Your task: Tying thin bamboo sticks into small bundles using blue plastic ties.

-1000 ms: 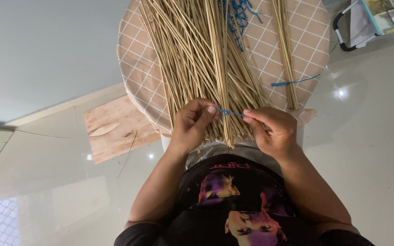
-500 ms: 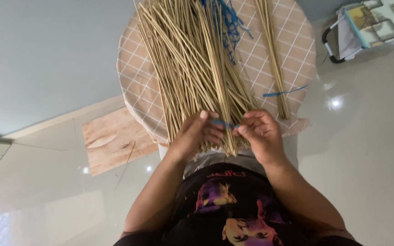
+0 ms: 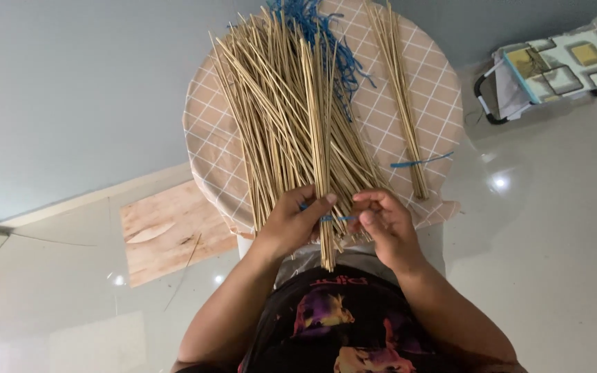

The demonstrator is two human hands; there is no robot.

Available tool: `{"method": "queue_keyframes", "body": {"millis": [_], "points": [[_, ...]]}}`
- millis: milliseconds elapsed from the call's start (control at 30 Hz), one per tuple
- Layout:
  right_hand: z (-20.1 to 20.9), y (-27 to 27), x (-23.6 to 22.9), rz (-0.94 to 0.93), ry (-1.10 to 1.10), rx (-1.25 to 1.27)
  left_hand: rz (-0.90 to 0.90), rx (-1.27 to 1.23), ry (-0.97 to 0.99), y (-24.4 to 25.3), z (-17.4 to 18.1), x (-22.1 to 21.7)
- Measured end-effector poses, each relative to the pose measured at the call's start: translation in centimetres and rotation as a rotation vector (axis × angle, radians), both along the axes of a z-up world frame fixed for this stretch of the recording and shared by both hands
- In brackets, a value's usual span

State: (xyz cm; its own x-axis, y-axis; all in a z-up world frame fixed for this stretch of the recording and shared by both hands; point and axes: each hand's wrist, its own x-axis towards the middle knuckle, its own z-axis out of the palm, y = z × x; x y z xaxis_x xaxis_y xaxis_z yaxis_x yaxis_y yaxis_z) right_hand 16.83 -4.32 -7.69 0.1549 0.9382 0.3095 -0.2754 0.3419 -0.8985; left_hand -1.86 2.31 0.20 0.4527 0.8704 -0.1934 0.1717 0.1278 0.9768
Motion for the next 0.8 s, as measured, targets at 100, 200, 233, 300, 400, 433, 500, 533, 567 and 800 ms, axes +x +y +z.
{"method": "queue_keyframes", "body": {"millis": [100, 200, 233, 300, 400, 433, 500, 533, 567, 800], "points": [[0.1, 0.1, 0.6, 0.088, -0.065, -0.046, -0.022, 0.03, 0.078, -1.4, 1.0, 0.0], [1.9, 0.1, 0.7, 0.17, -0.109, -0.092, -0.077, 0.26, 0.112, -3.8, 5.3, 0.0], [1.8, 0.4, 0.7, 0.17, -0.113, -0.089, -0.076, 0.263, 0.108, -4.2, 5.3, 0.3], [1.6, 0.8, 0.8, 0.205, -0.137, -0.107, -0.057, 0.604, 0.267, -5.0, 5.4, 0.9], [5.5, 0.7, -0.6, 0.186, -0.089, -0.111, -0.052, 0.887, 0.474, -5.2, 2.0, 1.3], [6.1, 1.0, -0.2, 0.191, -0.094, -0.109, -0.044, 0.888, 0.473, -5.3, 2.8, 1.0], [7.2, 1.4, 0.8, 0.156, -0.227, -0.001, -0.085, 0.877, 0.329, -5.6, 4.4, 0.4], [7.8, 2.2, 2.2, 0.161, -0.233, 0.001, -0.078, 0.879, 0.326, -5.2, 4.0, -0.1], [8.4, 2.8, 3.5, 0.079, -0.252, 0.073, 0.021, 0.851, 0.285, -4.8, 3.5, -0.5], [7.1, 8.3, 8.8, -0.301, -0.475, 0.397, 0.575, 0.87, 0.346, 1.0, -0.3, -7.7]]}}
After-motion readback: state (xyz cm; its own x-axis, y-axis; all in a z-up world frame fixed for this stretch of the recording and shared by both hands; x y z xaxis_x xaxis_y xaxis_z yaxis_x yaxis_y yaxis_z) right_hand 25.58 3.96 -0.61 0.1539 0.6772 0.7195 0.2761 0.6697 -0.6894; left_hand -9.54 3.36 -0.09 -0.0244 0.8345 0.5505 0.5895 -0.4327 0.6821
